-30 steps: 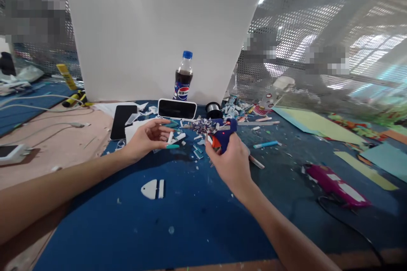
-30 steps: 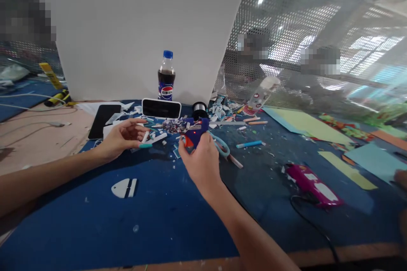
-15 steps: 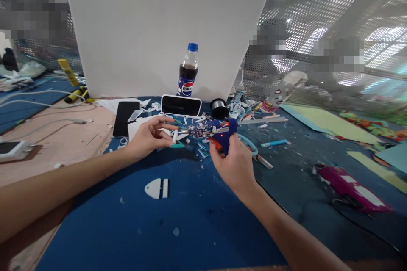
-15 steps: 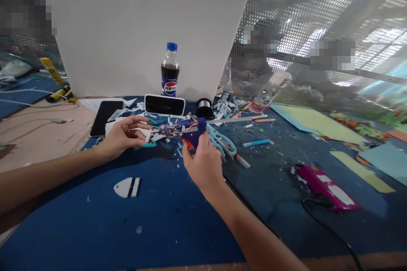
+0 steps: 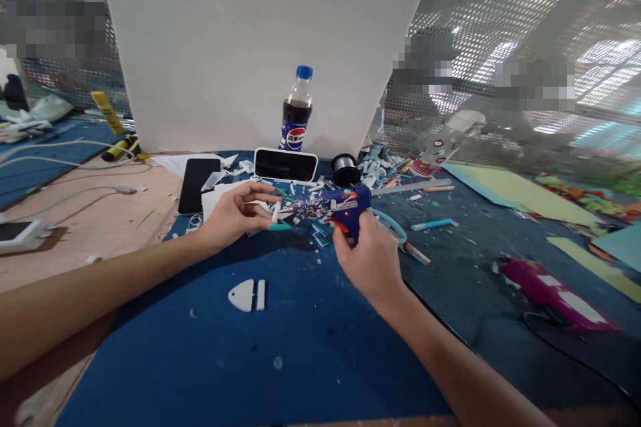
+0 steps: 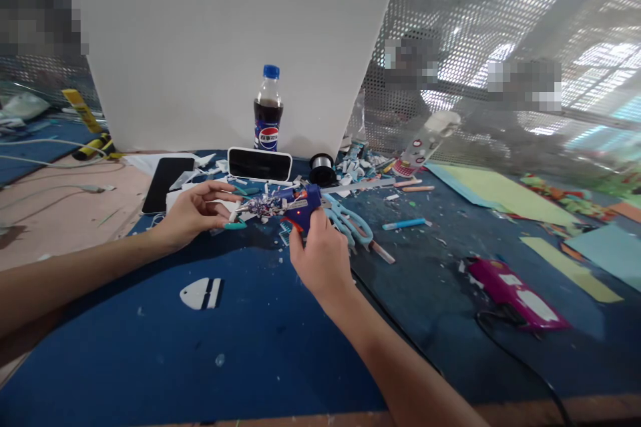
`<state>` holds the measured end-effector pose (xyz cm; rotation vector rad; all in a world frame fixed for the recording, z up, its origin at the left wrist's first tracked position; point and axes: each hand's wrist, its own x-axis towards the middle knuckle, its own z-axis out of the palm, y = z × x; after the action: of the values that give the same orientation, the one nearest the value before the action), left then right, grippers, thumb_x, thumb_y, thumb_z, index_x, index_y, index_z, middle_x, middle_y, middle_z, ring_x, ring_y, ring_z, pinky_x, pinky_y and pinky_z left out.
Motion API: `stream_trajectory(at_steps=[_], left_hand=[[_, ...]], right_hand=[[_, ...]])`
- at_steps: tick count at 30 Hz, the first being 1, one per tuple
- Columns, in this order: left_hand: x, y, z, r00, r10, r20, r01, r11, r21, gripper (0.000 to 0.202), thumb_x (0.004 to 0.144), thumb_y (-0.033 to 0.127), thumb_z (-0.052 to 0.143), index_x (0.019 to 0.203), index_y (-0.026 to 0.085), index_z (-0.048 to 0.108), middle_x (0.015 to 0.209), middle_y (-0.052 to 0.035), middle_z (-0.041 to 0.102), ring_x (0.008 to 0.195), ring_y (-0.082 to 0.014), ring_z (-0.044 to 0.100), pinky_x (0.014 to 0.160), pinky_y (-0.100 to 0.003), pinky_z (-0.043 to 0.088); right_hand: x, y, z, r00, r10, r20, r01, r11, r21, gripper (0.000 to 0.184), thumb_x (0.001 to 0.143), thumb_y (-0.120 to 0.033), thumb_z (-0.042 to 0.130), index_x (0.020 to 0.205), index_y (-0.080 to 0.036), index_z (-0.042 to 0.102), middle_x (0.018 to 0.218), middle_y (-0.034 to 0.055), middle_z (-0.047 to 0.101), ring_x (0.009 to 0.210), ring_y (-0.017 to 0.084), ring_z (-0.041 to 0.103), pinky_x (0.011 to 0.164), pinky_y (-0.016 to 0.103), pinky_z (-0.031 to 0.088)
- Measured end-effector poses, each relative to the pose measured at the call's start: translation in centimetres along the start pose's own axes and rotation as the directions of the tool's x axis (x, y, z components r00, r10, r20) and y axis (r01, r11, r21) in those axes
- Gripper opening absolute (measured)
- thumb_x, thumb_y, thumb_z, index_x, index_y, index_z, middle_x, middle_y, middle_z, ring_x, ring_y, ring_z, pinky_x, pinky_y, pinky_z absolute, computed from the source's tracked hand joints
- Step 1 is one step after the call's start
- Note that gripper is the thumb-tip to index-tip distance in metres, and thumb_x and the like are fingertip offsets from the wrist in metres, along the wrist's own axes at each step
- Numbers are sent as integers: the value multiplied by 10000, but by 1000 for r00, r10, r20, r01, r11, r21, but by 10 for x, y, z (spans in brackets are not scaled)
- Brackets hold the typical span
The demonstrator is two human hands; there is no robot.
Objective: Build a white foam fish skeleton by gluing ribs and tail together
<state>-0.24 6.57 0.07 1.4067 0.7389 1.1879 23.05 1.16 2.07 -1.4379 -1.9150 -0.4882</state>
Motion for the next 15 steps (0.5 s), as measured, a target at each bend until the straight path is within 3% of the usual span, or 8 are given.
stream_trajectory(at_steps=[15], left_hand=[[-1,1,0,1000,-1,-8,1,999,33,493,566,156,818,1002,178,588,1001,-66,702,637,-113,664,639,-247,590]], right_hand=[[1,0,-3,999,31,16,-31,999,10,180,791,-262,469,923,-147,511,585,25,545,490,171,511,456,256,317]])
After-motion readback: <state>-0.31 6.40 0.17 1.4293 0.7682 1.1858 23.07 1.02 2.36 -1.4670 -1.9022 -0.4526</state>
